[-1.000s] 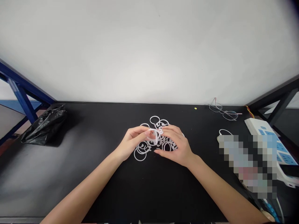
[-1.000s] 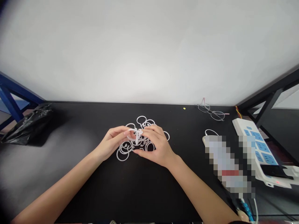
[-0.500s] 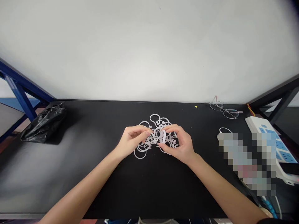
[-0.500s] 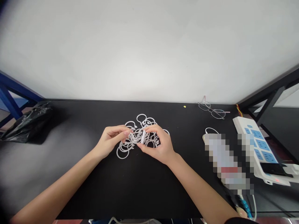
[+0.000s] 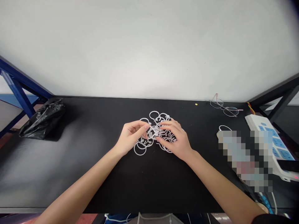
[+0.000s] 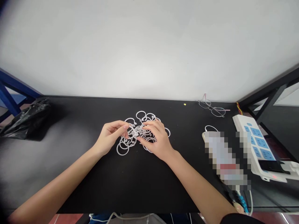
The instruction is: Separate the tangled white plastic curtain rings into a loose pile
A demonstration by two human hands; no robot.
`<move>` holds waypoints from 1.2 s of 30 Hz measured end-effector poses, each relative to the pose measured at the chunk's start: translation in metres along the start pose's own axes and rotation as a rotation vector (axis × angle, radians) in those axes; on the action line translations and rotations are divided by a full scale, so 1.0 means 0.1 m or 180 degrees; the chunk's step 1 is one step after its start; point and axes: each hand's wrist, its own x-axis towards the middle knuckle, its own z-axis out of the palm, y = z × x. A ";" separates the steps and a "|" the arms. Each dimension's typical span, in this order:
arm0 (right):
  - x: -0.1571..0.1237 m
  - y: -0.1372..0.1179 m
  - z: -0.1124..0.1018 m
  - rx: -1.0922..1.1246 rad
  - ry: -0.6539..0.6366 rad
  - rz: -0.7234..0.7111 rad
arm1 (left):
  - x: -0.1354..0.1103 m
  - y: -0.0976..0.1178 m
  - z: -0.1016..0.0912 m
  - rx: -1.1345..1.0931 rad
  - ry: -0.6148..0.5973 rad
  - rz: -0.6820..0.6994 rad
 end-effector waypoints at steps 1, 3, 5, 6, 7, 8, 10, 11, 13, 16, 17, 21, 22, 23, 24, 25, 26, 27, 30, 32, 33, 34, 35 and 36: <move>0.00 -0.02 0.00 0.0036 0.0074 0.0009 | 0.00 0.00 0.00 0.0041 0.0036 0.0021; 0.00 -0.06 -0.02 0.0069 0.0159 -0.0068 | -0.01 0.00 0.01 0.0109 0.0072 0.0045; 0.00 -0.09 -0.03 0.0045 0.0151 -0.0254 | -0.01 -0.01 0.01 0.0141 0.0040 0.0058; 0.00 -0.10 -0.04 0.0032 0.0130 -0.0358 | -0.02 -0.01 0.02 0.0148 0.0016 0.0070; 0.01 -0.10 -0.04 0.0026 0.0109 -0.0442 | -0.02 -0.01 0.02 0.0152 -0.0004 0.0084; 0.01 -0.10 -0.05 0.0031 0.0098 -0.0497 | -0.03 -0.01 0.02 0.0159 -0.0021 0.0099; 0.03 -0.10 -0.04 0.0075 0.0090 -0.0567 | -0.03 -0.01 0.03 0.0196 -0.0052 0.0112; 0.04 -0.09 -0.04 0.0109 0.0092 -0.0598 | -0.04 -0.01 0.03 0.0219 -0.0072 0.0108; 0.05 -0.08 -0.03 0.0189 0.0123 -0.0684 | -0.04 -0.01 0.05 0.0246 -0.0122 0.0098; 0.06 -0.07 -0.02 0.0292 0.0205 -0.0809 | -0.06 -0.01 0.06 0.0242 -0.0157 0.0119; 0.06 -0.07 -0.02 0.0317 0.0244 -0.0831 | -0.06 -0.02 0.07 0.0253 -0.0152 0.0142; 0.05 -0.11 -0.03 0.0495 0.0388 -0.0719 | -0.10 -0.01 0.06 0.0493 -0.0208 0.0470; 0.05 -0.12 -0.04 0.0567 0.0393 -0.0659 | -0.11 -0.01 0.06 0.0566 -0.0285 0.0596; 0.05 -0.13 -0.04 0.0640 0.0386 -0.0595 | -0.12 0.01 0.06 0.0626 -0.0377 0.0712; 0.04 -0.14 -0.05 0.0707 0.0390 -0.0533 | -0.13 0.02 0.06 0.0675 -0.0464 0.0805; 0.04 -0.15 -0.05 0.0764 0.0406 -0.0481 | -0.14 0.03 0.06 0.0714 -0.0514 0.0876; 0.04 -0.16 -0.04 0.0811 0.0432 -0.0434 | -0.14 0.04 0.07 0.0757 -0.0524 0.0929; 0.04 -0.17 -0.04 0.0848 0.0462 -0.0401 | -0.14 0.05 0.07 0.0814 -0.0506 0.0977; 0.03 -0.16 -0.04 0.0899 0.0499 -0.0383 | -0.12 0.06 0.07 0.1007 -0.0410 0.1133; 0.01 -0.15 -0.05 0.0891 0.0455 -0.0378 | -0.11 0.05 0.07 0.1122 -0.0371 0.1217; 0.01 -0.14 -0.06 0.0878 0.0410 -0.0338 | -0.11 0.04 0.06 0.1177 -0.0349 0.1243; 0.00 -0.13 -0.07 0.0853 0.0354 -0.0282 | -0.11 0.03 0.06 0.1227 -0.0335 0.1251; 0.00 -0.12 -0.08 0.0811 0.0285 -0.0233 | -0.12 0.03 0.05 0.1266 -0.0331 0.1241; -0.01 -0.11 -0.09 0.0746 0.0209 -0.0207 | -0.13 0.02 0.05 0.1290 -0.0340 0.1223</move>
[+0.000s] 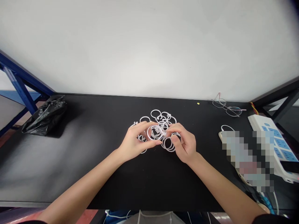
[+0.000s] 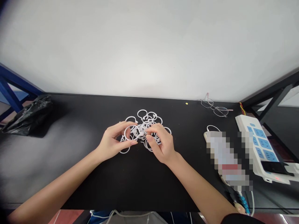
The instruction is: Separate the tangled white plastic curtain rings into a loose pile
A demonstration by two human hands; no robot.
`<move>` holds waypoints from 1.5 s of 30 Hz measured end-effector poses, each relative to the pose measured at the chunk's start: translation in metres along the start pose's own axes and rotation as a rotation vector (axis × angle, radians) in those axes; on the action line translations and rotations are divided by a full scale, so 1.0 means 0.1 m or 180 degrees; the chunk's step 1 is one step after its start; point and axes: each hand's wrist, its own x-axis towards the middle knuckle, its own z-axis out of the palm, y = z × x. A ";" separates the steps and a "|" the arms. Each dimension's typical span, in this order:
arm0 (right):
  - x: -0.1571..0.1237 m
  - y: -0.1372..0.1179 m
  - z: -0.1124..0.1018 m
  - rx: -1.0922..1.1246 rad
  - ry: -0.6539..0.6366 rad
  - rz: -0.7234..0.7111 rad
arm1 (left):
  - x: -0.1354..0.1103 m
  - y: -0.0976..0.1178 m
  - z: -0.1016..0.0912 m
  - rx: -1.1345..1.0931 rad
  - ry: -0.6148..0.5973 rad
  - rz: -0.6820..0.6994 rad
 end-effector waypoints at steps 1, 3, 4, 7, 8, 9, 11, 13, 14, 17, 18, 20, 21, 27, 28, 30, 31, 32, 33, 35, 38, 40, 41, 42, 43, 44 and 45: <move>0.00 0.00 -0.01 -0.0077 -0.0081 -0.0006 | -0.01 0.00 0.00 0.0003 -0.0029 -0.0020; 0.00 0.01 -0.03 -0.0233 -0.0240 -0.0144 | -0.02 0.01 0.01 -0.0033 -0.0113 -0.0056; 0.00 0.01 -0.03 -0.0290 -0.0312 -0.0218 | -0.03 0.01 0.02 -0.0064 -0.0159 -0.0066; 0.00 0.00 -0.03 -0.0361 -0.0422 -0.0267 | -0.03 0.03 0.04 -0.0157 -0.0227 -0.0084; 0.01 -0.01 -0.03 -0.0371 -0.0427 -0.0246 | -0.03 0.03 0.04 -0.0173 -0.0222 -0.0090; 0.00 -0.02 -0.03 -0.0381 -0.0431 -0.0224 | -0.03 0.03 0.04 -0.0182 -0.0212 -0.0096; 0.00 -0.03 -0.03 -0.0403 -0.0479 -0.0198 | -0.02 0.05 0.04 -0.0201 -0.0200 -0.0095; -0.01 -0.04 -0.03 -0.0439 -0.0547 -0.0183 | -0.01 0.06 0.03 -0.0239 -0.0215 -0.0071; -0.01 -0.04 -0.03 -0.0469 -0.0570 -0.0174 | -0.01 0.07 0.03 -0.0257 -0.0225 -0.0059; -0.02 -0.05 -0.03 -0.0558 -0.0549 -0.0164 | -0.01 0.08 0.03 -0.0270 -0.0263 -0.0039; -0.03 -0.06 -0.03 -0.0569 -0.0529 -0.0167 | -0.01 0.08 0.03 -0.0271 -0.0269 -0.0030; -0.03 -0.05 -0.02 -0.0560 -0.0487 -0.0174 | -0.01 0.08 0.03 -0.0273 -0.0267 -0.0023; -0.03 -0.05 -0.02 -0.0549 -0.0465 -0.0178 | -0.01 0.08 0.03 -0.0274 -0.0270 -0.0031; -0.04 -0.04 -0.01 -0.0525 -0.0418 -0.0183 | -0.01 0.09 0.04 -0.0383 -0.0327 -0.0183; -0.04 -0.04 -0.01 -0.0538 -0.0417 -0.0182 | -0.01 0.09 0.04 -0.0414 -0.0337 -0.0217; -0.04 -0.05 -0.01 -0.0568 -0.0408 -0.0193 | -0.01 0.11 0.04 -0.0484 -0.0350 -0.0281; -0.04 -0.05 -0.01 -0.0582 -0.0401 -0.0206 | -0.01 0.11 0.03 -0.0522 -0.0349 -0.0321; -0.04 -0.05 -0.01 -0.0588 -0.0393 -0.0224 | -0.02 0.11 0.03 -0.0566 -0.0352 -0.0367; -0.04 -0.06 -0.01 -0.0590 -0.0388 -0.0241 | -0.02 0.11 0.03 -0.0631 -0.0367 -0.0424; -0.04 -0.06 -0.01 -0.0561 -0.0370 -0.0259 | -0.03 0.11 0.04 -0.0864 -0.0459 -0.0594; -0.04 -0.07 -0.01 -0.0483 -0.0330 -0.0276 | -0.04 0.08 0.04 -0.1322 -0.0625 -0.0877; -0.04 -0.07 0.00 -0.0471 -0.0321 -0.0313 | -0.03 0.07 0.04 -0.1423 -0.0620 -0.0928; -0.04 -0.07 0.00 -0.0485 -0.0326 -0.0330 | -0.03 0.06 0.04 -0.1399 -0.0590 -0.0902; -0.04 -0.06 0.00 -0.0506 -0.0335 -0.0340 | -0.03 0.06 0.04 -0.1357 -0.0553 -0.0862; -0.04 -0.06 0.00 -0.0527 -0.0345 -0.0338 | -0.03 0.06 0.03 -0.1312 -0.0512 -0.0824; -0.05 -0.06 0.00 -0.0539 -0.0350 -0.0325 | -0.02 0.06 0.03 -0.1268 -0.0465 -0.0796; -0.05 -0.05 0.00 -0.0544 -0.0358 -0.0302 | -0.02 0.07 0.03 -0.1227 -0.0426 -0.0780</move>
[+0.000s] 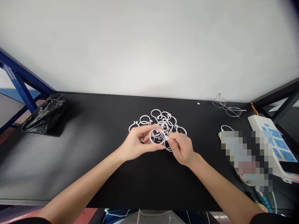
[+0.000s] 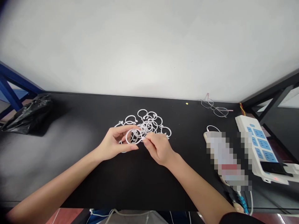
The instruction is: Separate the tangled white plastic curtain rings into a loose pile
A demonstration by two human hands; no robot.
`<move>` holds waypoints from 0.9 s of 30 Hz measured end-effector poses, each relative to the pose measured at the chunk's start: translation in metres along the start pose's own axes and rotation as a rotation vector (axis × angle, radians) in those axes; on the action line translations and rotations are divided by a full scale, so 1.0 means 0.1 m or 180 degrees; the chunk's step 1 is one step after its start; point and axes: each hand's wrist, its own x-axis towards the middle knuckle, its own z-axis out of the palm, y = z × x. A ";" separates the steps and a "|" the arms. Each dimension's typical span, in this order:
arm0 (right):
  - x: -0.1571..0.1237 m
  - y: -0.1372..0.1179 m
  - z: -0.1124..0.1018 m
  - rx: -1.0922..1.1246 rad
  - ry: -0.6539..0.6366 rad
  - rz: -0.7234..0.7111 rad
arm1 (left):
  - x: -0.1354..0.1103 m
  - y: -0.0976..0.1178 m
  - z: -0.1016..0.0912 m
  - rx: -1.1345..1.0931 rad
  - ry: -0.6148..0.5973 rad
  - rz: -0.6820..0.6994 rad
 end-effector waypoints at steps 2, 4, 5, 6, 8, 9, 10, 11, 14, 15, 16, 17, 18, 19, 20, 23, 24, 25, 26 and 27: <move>-0.01 0.01 0.00 0.0020 -0.0016 0.0057 | 0.00 0.01 0.00 0.0093 0.0080 0.0062; -0.01 0.02 0.00 0.0069 -0.0026 0.0121 | 0.01 0.02 0.00 0.0199 0.0167 0.0171; -0.02 0.02 0.00 0.0099 -0.0039 0.0160 | 0.01 0.02 -0.01 0.0240 0.0211 0.0219; -0.02 0.02 0.00 0.0136 -0.0050 0.0201 | 0.02 0.02 -0.01 0.0269 0.0249 0.0251; -0.02 0.03 0.00 0.0222 -0.0056 0.0270 | 0.02 0.03 -0.01 0.0302 0.0313 0.0272; -0.02 0.03 0.00 0.0254 -0.0032 0.0296 | 0.02 0.03 -0.01 0.0326 0.0329 0.0277; -0.02 0.03 0.00 0.0269 0.0019 0.0309 | 0.02 0.03 -0.02 0.0372 0.0339 0.0293; -0.01 0.03 -0.01 0.0266 0.0088 0.0294 | 0.02 0.03 -0.02 0.0444 0.0347 0.0325; 0.03 0.02 0.00 0.0188 0.0318 0.0079 | 0.02 0.02 -0.03 0.0733 0.0393 0.0519; 0.04 0.02 0.00 0.0168 0.0385 -0.0016 | 0.02 0.01 -0.04 0.0822 0.0416 0.0614; 0.06 0.01 0.00 0.0165 0.0442 -0.0103 | 0.01 0.01 -0.04 0.0894 0.0440 0.0709; 0.07 0.01 0.00 0.0178 0.0496 -0.0168 | 0.01 0.00 -0.04 0.0950 0.0462 0.0800; 0.08 0.01 -0.01 0.0204 0.0545 -0.0214 | 0.01 0.00 -0.04 0.0994 0.0474 0.0884; 0.08 0.00 -0.01 0.0235 0.0578 -0.0253 | 0.01 -0.01 -0.05 0.1029 0.0472 0.0949; 0.09 0.00 -0.01 0.0265 0.0599 -0.0290 | 0.02 -0.01 -0.05 0.1052 0.0464 0.0986; 0.10 0.00 -0.03 0.0329 0.0648 -0.0378 | 0.01 0.00 -0.06 0.1077 0.0405 0.0999; 0.10 0.00 -0.03 0.0344 0.0656 -0.0392 | 0.01 0.00 -0.07 0.1090 0.0386 0.0994; 0.10 -0.01 -0.04 0.0358 0.0657 -0.0404 | 0.01 0.01 -0.08 0.1111 0.0377 0.1005; 0.10 -0.01 -0.04 0.0365 0.0652 -0.0409 | 0.01 0.02 -0.09 0.1142 0.0373 0.1030; 0.10 -0.01 -0.04 0.0362 0.0646 -0.0413 | 0.01 0.02 -0.09 0.1176 0.0372 0.1064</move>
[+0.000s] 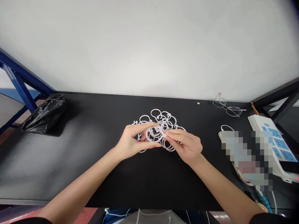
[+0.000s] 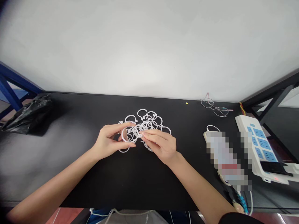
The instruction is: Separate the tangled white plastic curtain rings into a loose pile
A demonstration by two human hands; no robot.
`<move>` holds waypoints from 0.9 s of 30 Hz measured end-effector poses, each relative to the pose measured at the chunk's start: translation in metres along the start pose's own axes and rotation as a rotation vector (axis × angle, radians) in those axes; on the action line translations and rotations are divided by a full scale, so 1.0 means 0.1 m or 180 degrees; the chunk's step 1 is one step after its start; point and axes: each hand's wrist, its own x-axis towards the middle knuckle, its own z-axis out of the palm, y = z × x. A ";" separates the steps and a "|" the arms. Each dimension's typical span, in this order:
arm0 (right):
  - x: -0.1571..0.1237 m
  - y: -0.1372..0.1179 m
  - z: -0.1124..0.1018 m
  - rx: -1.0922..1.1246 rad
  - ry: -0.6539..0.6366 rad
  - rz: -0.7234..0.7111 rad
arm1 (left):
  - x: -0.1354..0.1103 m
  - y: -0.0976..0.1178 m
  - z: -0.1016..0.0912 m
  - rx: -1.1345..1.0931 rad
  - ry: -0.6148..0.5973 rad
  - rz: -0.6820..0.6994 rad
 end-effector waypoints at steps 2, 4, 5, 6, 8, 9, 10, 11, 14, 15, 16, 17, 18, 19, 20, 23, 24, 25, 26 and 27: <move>-0.01 0.00 0.00 -0.0023 -0.0018 0.0014 | 0.01 0.01 -0.01 0.0058 0.0016 0.0054; -0.02 0.00 0.00 -0.0048 -0.0044 0.0049 | 0.01 0.01 -0.01 0.0081 0.0043 0.0093; -0.03 0.00 0.00 -0.0054 -0.0047 0.0073 | 0.01 0.01 -0.01 0.0089 0.0056 0.0102; -0.03 0.00 0.01 -0.0057 -0.0044 0.0087 | 0.01 0.01 -0.01 0.0091 0.0070 0.0115; -0.03 0.00 0.01 -0.0068 -0.0020 0.0089 | 0.01 0.00 0.00 0.0077 0.0095 0.0131; -0.03 -0.01 0.01 -0.0084 -0.0002 0.0079 | 0.01 0.00 0.00 0.0067 0.0108 0.0131; -0.03 -0.01 0.01 -0.0106 0.0016 0.0059 | 0.00 0.00 0.01 0.0054 0.0119 0.0127; -0.03 -0.01 0.01 -0.0131 0.0027 0.0041 | 0.00 -0.01 0.01 0.0041 0.0126 0.0125; -0.02 -0.01 0.01 -0.0172 0.0035 0.0035 | 0.00 -0.01 0.01 0.0012 0.0131 0.0116; -0.02 -0.01 0.01 -0.0166 0.0038 0.0049 | 0.00 -0.01 0.01 0.0003 0.0135 0.0111; -0.02 -0.01 0.01 -0.0155 0.0039 0.0072 | 0.00 -0.01 0.01 -0.0003 0.0140 0.0106; -0.02 -0.01 0.01 -0.0143 0.0041 0.0088 | 0.00 -0.01 0.01 -0.0002 0.0146 0.0096; -0.02 -0.02 0.01 -0.0134 0.0045 0.0095 | 0.00 -0.01 0.01 0.0004 0.0146 0.0089; -0.02 -0.02 0.01 -0.0130 0.0051 0.0100 | 0.00 -0.01 0.01 0.0007 0.0139 0.0084; -0.02 -0.02 0.01 -0.0130 0.0054 0.0103 | 0.00 -0.01 0.00 0.0008 0.0132 0.0076; -0.02 -0.03 0.02 -0.0130 0.0074 0.0118 | 0.00 -0.02 0.01 -0.0009 0.0123 0.0044; -0.02 -0.04 0.03 -0.0127 0.0087 0.0125 | -0.01 -0.02 0.01 -0.0018 0.0120 0.0030; -0.02 -0.04 0.03 -0.0125 0.0103 0.0135 | -0.01 -0.02 0.01 -0.0024 0.0112 0.0010; -0.02 -0.04 0.04 -0.0123 0.0118 0.0150 | -0.01 -0.02 0.01 -0.0026 0.0098 -0.0009; -0.03 -0.04 0.04 -0.0122 0.0134 0.0174 | -0.02 -0.02 0.01 -0.0028 0.0079 -0.0033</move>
